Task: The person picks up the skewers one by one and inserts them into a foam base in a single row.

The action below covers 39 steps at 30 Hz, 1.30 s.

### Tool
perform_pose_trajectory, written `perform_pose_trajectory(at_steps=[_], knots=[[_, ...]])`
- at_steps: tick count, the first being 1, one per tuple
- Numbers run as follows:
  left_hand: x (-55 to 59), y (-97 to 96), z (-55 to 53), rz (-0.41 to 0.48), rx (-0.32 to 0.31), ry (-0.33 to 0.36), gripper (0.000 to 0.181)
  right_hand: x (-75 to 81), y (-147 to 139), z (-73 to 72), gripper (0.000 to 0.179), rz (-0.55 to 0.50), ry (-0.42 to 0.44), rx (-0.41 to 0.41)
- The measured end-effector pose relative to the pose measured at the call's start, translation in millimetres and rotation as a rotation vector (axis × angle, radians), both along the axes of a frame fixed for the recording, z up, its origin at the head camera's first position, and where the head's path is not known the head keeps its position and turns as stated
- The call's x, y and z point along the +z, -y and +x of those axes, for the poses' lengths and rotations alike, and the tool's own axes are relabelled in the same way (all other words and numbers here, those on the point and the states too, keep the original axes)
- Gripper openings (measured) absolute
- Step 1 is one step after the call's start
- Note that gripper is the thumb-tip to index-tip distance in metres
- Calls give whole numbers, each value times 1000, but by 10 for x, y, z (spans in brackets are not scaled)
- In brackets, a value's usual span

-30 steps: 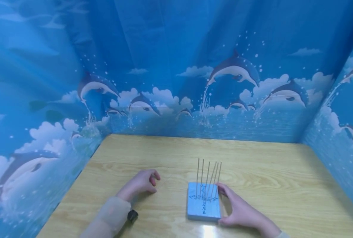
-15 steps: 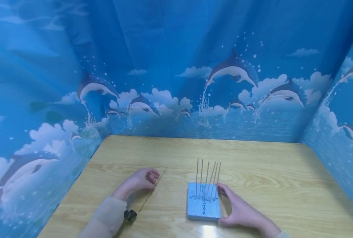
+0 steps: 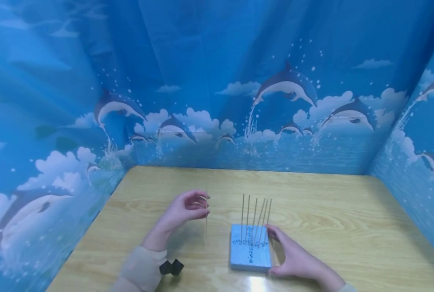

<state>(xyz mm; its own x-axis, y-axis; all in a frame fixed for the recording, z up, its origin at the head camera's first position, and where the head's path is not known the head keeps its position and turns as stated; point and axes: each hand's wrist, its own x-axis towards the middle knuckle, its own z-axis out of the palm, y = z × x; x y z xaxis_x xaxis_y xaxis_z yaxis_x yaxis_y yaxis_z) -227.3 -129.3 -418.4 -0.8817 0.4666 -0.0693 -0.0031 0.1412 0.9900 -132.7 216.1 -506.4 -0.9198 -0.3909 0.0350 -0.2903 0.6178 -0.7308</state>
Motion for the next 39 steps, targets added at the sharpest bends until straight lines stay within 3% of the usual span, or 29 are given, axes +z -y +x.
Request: perform_pose_trajectory(at_steps=[7,11,14,20,30,39], knots=[[103,-242,143,101,36,-7,43,-1,-7,-18,117,-2,9,-5],[94,-361,187,127,15,-56,43,3,-12,-35,117,-8,8,-3],[67,-448,213,112,-5,-91,40,4,-15,-41,116,-11,4,3],[-4,-570,278,56,-11,-95,34,2,-10,-30,117,-14,2,10],[-55,-653,348,62,8,-124,32,-4,-4,-21,116,-13,-10,11],[-130,-721,382,-10,4,-180,28,-7,-11,-28,118,-16,-8,13]])
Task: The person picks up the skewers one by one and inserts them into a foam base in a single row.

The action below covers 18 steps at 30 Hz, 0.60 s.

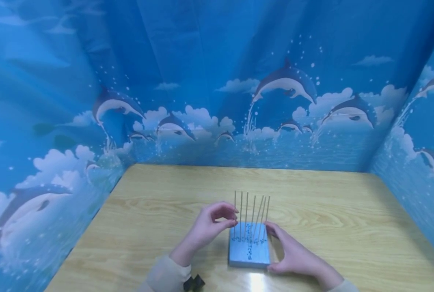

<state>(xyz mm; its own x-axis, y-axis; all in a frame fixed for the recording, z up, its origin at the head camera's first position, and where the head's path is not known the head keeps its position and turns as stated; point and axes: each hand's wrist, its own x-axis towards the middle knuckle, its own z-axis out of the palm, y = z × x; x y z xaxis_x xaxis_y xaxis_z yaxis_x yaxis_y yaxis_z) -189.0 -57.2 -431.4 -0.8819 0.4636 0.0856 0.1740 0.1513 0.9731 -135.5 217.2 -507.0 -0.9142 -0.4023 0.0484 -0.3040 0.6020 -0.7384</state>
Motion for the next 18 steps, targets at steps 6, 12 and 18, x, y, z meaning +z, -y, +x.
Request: perform_pose_trajectory(at_steps=[6,12,18], knots=[[0,-5,14,-18,6,8,26,12,8,9,118,4,6,-5],[-19,-19,12,-32,14,4,26,11,8,5,118,6,-1,-7],[-23,-47,0,-54,20,5,28,32,6,5,118,2,14,-5]])
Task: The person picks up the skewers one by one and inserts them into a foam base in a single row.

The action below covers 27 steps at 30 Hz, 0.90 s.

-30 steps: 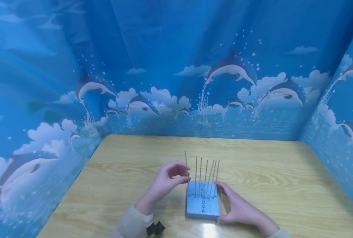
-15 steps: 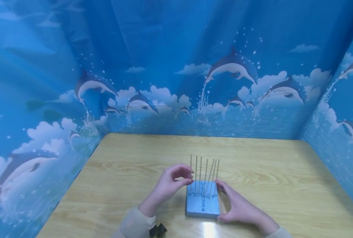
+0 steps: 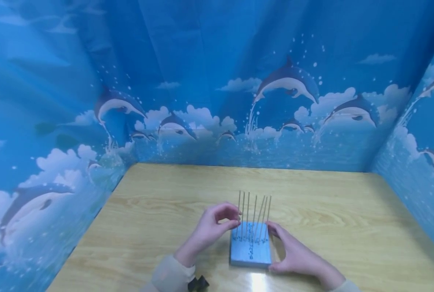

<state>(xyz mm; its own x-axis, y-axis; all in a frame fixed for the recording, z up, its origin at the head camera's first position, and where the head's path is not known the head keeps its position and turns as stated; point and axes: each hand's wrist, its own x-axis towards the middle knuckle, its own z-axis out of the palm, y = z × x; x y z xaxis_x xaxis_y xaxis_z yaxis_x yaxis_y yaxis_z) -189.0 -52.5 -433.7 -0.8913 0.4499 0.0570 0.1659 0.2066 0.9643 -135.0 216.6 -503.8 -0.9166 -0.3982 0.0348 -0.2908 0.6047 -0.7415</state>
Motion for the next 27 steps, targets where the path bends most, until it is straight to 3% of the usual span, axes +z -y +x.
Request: perform_pose_trajectory(at_steps=[8,17,23,27], knots=[[7,3,21,12,0,-42,25,7,-8,6,118,-2,-26,-5],[-21,3,105,42,48,-27,25,17,-9,47,116,4,-23,0],[-52,5,98,125,21,-20,37,31,-20,35,116,-1,-23,-2],[-145,56,120,154,16,-1,47,14,-13,52,116,-16,5,10]])
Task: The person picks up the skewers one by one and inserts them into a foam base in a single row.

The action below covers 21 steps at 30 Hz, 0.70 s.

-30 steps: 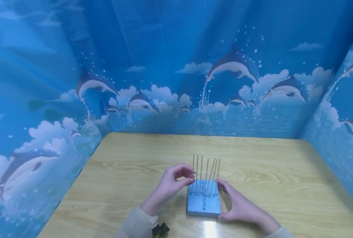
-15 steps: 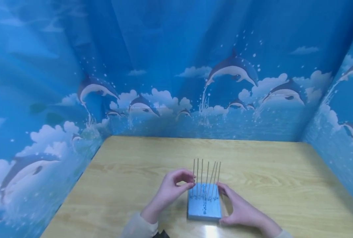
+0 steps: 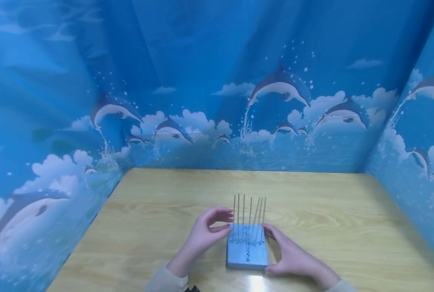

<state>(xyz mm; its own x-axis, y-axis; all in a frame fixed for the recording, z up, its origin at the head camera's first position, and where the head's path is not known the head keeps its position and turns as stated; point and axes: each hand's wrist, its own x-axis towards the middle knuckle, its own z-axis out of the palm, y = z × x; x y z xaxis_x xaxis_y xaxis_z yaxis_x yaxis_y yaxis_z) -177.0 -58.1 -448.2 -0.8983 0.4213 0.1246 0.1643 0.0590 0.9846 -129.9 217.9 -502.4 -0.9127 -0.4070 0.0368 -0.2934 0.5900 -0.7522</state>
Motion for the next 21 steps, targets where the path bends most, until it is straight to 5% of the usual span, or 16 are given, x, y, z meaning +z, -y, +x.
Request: perform_pose_trajectory(at_steps=[9,17,21], knots=[[-195,7,21,-55,-87,30,68,-49,-22,35,117,3,11,-12],[-142,196,-31,-460,4,-231,88,-45,-31,77,126,48,27,-3],[-70,283,-88,-575,25,-279,93,26,-134,92,133,105,7,-3]])
